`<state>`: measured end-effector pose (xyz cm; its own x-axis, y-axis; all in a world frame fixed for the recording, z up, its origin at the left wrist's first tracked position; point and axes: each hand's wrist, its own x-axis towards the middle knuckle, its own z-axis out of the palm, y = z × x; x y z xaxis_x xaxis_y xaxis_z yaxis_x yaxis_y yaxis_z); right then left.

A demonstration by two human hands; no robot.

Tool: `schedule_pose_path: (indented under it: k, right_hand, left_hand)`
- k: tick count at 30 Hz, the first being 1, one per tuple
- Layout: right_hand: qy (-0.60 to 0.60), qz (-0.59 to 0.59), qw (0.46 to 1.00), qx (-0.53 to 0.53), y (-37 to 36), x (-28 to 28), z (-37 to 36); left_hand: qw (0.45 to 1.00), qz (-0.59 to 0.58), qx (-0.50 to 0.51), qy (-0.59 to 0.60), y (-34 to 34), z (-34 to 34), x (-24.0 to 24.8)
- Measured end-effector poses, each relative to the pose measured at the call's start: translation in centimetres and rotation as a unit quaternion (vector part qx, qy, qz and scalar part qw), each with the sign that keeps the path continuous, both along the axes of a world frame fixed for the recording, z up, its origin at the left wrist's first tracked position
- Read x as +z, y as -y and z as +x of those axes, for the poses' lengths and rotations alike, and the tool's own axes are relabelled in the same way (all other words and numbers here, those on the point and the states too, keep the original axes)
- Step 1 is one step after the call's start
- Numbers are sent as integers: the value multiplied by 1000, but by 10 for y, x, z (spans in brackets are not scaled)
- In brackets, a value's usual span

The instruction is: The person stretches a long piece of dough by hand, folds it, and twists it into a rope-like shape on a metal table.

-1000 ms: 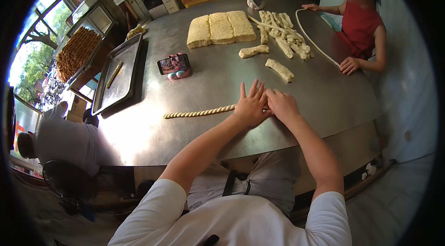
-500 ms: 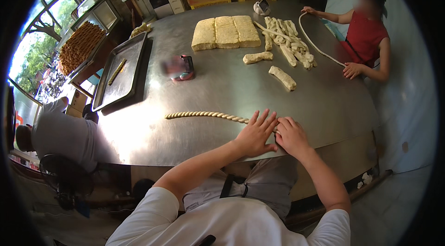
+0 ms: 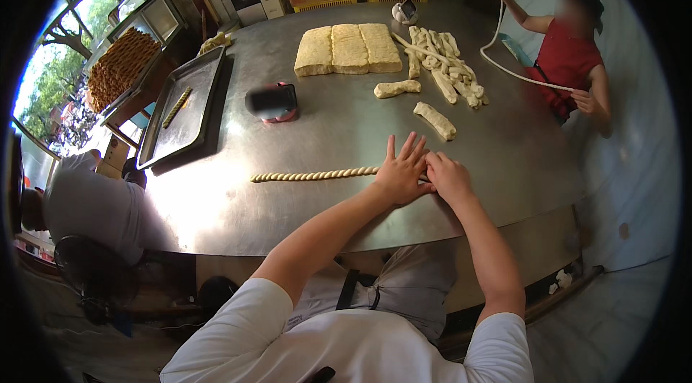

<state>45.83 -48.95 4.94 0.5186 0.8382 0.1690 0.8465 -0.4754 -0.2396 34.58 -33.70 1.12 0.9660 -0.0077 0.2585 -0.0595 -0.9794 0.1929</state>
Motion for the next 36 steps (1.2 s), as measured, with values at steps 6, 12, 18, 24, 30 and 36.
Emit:
schedule_pose_path:
  k: [6,12,18,24,30,36]
  right_hand:
    - [73,-15,994,78,63,-18,-27]
    - [62,101,989,85,13,-15,-3]
    - [81,-11,996,18,28,-2,-7]
    - [64,56,992,96,61,-7,-54]
    - [-15,115,987,113,77,4,-92]
    - [-19,105,987,123,49,-2,-78]
  left_hand:
    - [993,-10,-71,-93,43,-51,13]
    - [999,7,-43,25,-16,6,-16]
    - [997,-7,18,-69,34,-21,13]
    - [994,-63,-91,-19,29,-73,7]
    - [997,-44,-48,-49,-45,-180,26]
    - [964,114,224,84,-246,-288,-12]
